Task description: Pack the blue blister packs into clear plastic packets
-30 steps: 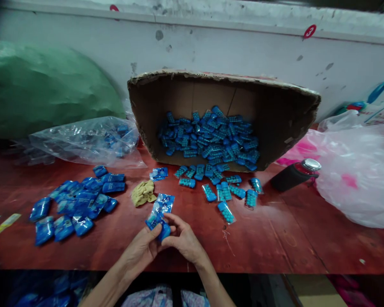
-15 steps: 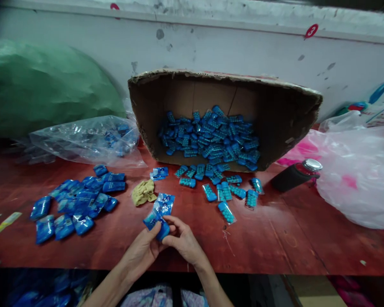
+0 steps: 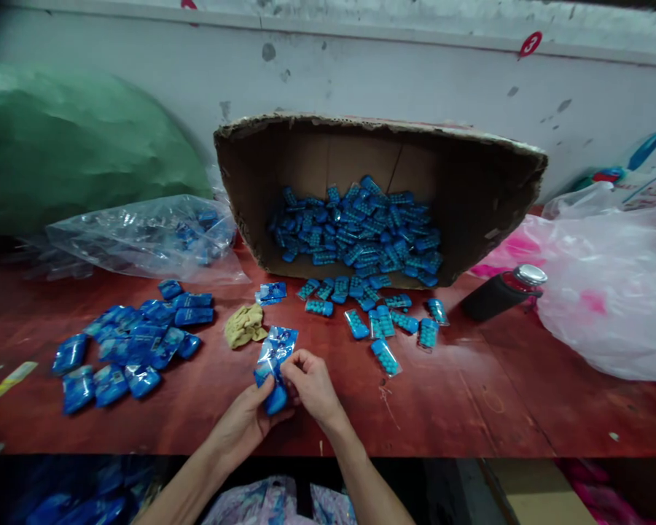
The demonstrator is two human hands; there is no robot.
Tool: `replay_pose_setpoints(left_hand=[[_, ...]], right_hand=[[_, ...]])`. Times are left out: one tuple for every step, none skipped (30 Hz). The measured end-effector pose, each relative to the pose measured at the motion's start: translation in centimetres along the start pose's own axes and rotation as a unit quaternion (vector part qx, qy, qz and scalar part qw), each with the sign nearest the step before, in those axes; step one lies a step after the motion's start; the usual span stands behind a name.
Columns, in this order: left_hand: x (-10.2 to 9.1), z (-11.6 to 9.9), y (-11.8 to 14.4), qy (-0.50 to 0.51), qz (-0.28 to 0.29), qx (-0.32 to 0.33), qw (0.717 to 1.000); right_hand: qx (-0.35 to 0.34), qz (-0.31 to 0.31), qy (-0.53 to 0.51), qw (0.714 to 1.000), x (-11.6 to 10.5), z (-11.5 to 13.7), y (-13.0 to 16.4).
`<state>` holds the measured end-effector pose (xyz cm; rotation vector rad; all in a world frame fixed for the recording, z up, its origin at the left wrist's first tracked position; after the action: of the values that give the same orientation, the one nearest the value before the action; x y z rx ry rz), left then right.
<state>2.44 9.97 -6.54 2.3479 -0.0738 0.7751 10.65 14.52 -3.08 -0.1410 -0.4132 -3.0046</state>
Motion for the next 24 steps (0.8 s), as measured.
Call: replay_pose_setpoints(left_hand=[[-0.4,0.1,-0.2,0.008,-0.016,-0.004,1.0],[-0.8,0.2,-0.3,0.012,-0.031,-0.011,0.999],[-1.2,0.3,-0.5,0.016,-0.046,-0.017,0.999],[-1.4,0.3,-0.6,0.023,-0.059,-0.021,0.998],[-1.6,0.2,-0.7,0.034,-0.068,-0.018,0.997],[-1.7,0.1,-0.8,0.048,-0.073,-0.01,0.996],[-1.5,-0.1,-0.9,0.062,-0.072,0.0,0.995],[-1.3,-0.3,-0.9,0.073,-0.068,0.008,0.995],[-1.0,-0.4,-0.9,0.081,-0.062,0.014,0.995],[-0.8,-0.5,-0.9,0.086,-0.057,0.017,0.995],[-0.6,-0.6,-0.9,0.086,-0.054,0.02,0.995],[-0.5,-0.9,-0.8,0.081,-0.053,0.028,0.995],[-0.6,-1.3,-0.8,0.071,-0.058,0.047,0.995],[-1.0,-2.0,-0.7,0.054,-0.071,0.072,0.993],[-1.5,-2.8,-0.7,0.031,-0.089,0.098,0.991],[-2.0,-3.5,-0.6,0.005,-0.109,0.121,0.987],[-2.5,-4.2,-0.6,-0.02,-0.126,0.136,0.982],[-2.9,-4.7,-0.6,-0.04,-0.135,0.14,0.98],[-3.0,-5.0,-0.7,-0.05,-0.132,0.136,0.981],[-3.0,-5.1,-0.8,-0.052,-0.122,0.127,0.983],[-2.9,-5.2,-0.9,-0.045,-0.111,0.118,0.986],[-2.7,-5.2,-0.9,-0.036,-0.1,0.11,0.988],[-2.6,-5.2,-0.9,-0.027,-0.091,0.105,0.99],[-2.4,-5.2,-0.9,-0.02,-0.082,0.102,0.991]], right_hand=[[-0.016,-0.006,-0.003,1.0,-0.1,0.4,0.1],[-0.035,-0.014,-0.001,0.999,-0.4,0.9,0.2],[-0.055,-0.024,0.005,0.998,-0.6,1.3,0.3],[-0.07,-0.031,0.015,0.997,-0.8,1.6,0.5],[-0.076,-0.032,0.027,0.996,-0.8,1.6,0.7],[-0.076,-0.028,0.041,0.996,-0.7,1.4,0.8],[-0.071,-0.016,0.057,0.996,-0.4,1.1,1.0],[-0.066,-0.002,0.074,0.995,0.0,0.7,1.1],[-0.064,0.011,0.089,0.994,0.4,0.3,1.3],[-0.066,0.017,0.099,0.993,0.7,0.0,1.4],[-0.069,0.019,0.101,0.992,0.9,-0.2,1.5],[-0.073,0.018,0.098,0.992,1.0,-0.3,1.5],[-0.076,0.016,0.09,0.993,1.1,-0.3,1.6],[-0.077,0.015,0.08,0.994,1.0,-0.3,1.6],[-0.078,0.019,0.073,0.994,1.0,-0.2,1.7],[-0.079,0.025,0.067,0.994,1.1,-0.2,1.8],[-0.08,0.03,0.063,0.994,1.0,-0.1,1.9],[-0.081,0.033,0.059,0.994,1.0,0.0,1.9],[-0.081,0.034,0.053,0.995,1.0,0.0,2.0],[-0.082,0.032,0.045,0.995,1.0,0.0,2.0],[-0.083,0.027,0.034,0.996,0.9,-0.1,2.1],[-0.081,0.022,0.023,0.996,0.9,-0.2,2.0],[-0.075,0.019,0.008,0.997,0.9,-0.5,2.0],[-0.067,0.017,-0.008,0.998,0.9,-0.9,1.9]])
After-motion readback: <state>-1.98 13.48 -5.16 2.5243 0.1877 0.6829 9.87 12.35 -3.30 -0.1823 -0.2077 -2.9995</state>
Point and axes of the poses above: each hand's wrist, its own y-axis away from the middle knuckle, its own x-axis out of the palm, z = x × y, the point moved 9 cm from there along -y, towards the middle knuckle, and after that the axes turned 2 degrees about -z, right-handed, at the moved point
